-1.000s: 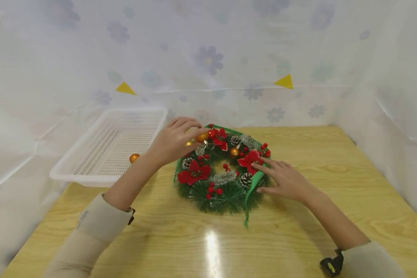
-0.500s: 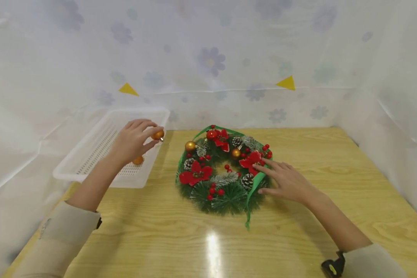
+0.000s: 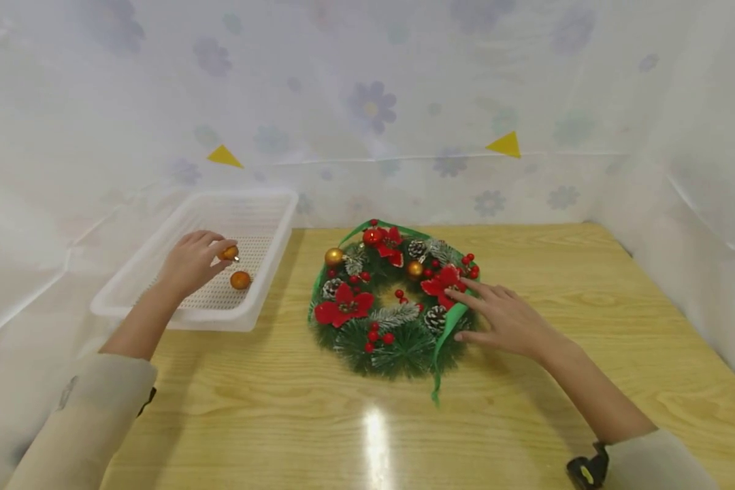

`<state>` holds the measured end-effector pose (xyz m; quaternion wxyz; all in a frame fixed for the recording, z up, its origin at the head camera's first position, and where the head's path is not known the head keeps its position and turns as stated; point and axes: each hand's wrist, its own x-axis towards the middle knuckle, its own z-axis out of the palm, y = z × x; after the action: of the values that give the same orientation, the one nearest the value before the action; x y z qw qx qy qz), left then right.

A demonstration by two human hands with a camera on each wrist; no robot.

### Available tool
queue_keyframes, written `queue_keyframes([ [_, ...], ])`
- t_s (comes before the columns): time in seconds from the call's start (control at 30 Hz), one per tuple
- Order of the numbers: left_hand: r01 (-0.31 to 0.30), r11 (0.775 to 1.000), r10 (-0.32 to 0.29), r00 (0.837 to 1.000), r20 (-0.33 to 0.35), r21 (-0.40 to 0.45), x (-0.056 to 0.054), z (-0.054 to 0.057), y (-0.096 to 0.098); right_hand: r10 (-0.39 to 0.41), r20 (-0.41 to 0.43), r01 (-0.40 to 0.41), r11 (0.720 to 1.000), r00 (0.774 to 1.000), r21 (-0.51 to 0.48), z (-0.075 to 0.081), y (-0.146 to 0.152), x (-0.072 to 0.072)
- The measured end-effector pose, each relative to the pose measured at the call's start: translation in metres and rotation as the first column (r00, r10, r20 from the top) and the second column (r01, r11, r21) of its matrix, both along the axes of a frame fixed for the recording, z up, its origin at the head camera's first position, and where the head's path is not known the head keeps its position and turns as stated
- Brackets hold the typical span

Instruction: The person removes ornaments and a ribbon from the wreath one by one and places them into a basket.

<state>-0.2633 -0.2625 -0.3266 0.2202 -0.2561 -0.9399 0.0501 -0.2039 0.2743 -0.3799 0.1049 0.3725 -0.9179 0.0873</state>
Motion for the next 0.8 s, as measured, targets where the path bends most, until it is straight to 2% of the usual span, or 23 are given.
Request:
queue_keyframes([
  [0.1, -0.044, 0.997, 0.047, 0.998, 0.050, -0.062, -0.002, -0.004, -0.010, 0.003, -0.001, -0.003, 1.000, 1.000, 0.000, 0.000, 0.000, 0.000],
  [0.23, -0.077, 0.992, 0.087, 0.992, 0.093, -0.101, -0.003, -0.008, -0.017, 0.005, -0.003, -0.005, 1.000, 1.000, 0.001, 0.000, 0.000, -0.001],
  [0.37, -0.095, 0.990, 0.106, 0.988, 0.112, -0.099, -0.004, -0.009, -0.019, 0.007, -0.004, -0.007, 1.000, 1.000, -0.001, 0.000, -0.001, -0.001],
  [0.57, -0.095, 0.992, 0.104, 0.987, 0.126, -0.077, -0.005, -0.012, -0.021, 0.006, 0.001, -0.006, 1.000, 1.000, 0.006, 0.002, -0.001, -0.001],
  [0.67, -0.087, 0.994, 0.094, 0.989, 0.111, -0.069, -0.006, -0.012, -0.021, 0.005, 0.004, -0.005, 1.000, 1.000, 0.009, 0.002, -0.001, -0.001],
  [0.8, -0.065, 0.995, 0.069, 0.996, 0.050, -0.072, -0.007, -0.013, -0.019, -0.005, 0.014, 0.004, 1.000, 1.000, 0.016, 0.001, -0.001, -0.001],
])
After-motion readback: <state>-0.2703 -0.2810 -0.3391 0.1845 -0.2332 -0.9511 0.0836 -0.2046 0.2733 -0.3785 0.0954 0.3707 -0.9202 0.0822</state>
